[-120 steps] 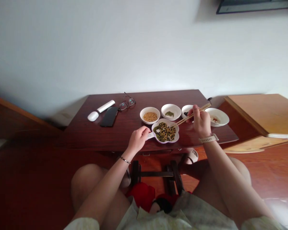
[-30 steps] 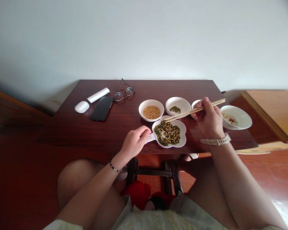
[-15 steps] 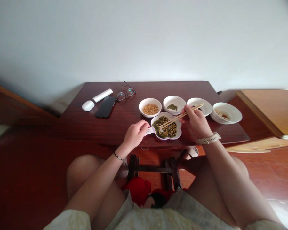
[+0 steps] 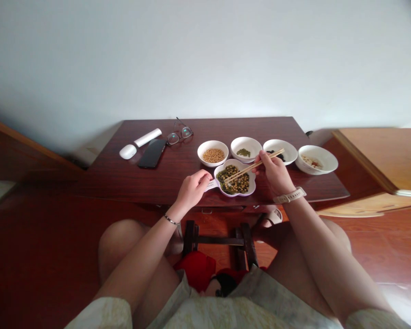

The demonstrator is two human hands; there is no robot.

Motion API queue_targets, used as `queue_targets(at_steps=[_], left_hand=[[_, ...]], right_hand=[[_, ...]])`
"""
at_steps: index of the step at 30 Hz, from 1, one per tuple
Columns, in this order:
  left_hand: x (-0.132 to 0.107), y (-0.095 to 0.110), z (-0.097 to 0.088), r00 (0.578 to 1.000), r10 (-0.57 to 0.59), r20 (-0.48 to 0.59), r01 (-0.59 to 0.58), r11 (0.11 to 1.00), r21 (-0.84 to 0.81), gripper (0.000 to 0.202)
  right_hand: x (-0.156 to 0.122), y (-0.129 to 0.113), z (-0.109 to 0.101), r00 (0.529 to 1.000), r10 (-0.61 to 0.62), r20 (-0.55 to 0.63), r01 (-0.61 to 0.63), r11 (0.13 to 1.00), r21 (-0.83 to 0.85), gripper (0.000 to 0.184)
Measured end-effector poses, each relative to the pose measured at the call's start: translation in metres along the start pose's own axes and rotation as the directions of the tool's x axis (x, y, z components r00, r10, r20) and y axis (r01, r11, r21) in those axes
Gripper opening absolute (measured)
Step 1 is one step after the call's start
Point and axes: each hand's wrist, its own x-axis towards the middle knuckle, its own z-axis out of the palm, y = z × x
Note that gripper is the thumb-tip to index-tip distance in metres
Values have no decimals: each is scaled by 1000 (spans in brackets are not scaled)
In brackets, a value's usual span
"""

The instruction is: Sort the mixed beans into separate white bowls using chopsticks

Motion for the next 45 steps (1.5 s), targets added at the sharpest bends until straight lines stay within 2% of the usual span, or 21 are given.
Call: queue_targets(at_steps=[9,19,33,41,45], left_hand=[[-1,0,0,1000,2,2,-1,1000,-2,31],[-1,2,-1,1000,-6,13,6,1000,13,33],[-2,2,-1,1000,-12,17,12,1000,24,32],[-3,3,-2,1000,-7,25,6,1000,29,33],[-3,3,-2,999,-13,36,12,1000,28,33]], right_hand=[[0,-4,-4,1000,-6,-16,6,1000,-11,60],[-2,-9,1,998,14,-53,-11,998,69,55],[0,-25,1,999,35,-1,-33,960,278,46],[7,-33,8,999,39,21,-44,894,445,42],[13,-36,11,998,59,1,-52,879,475,40]])
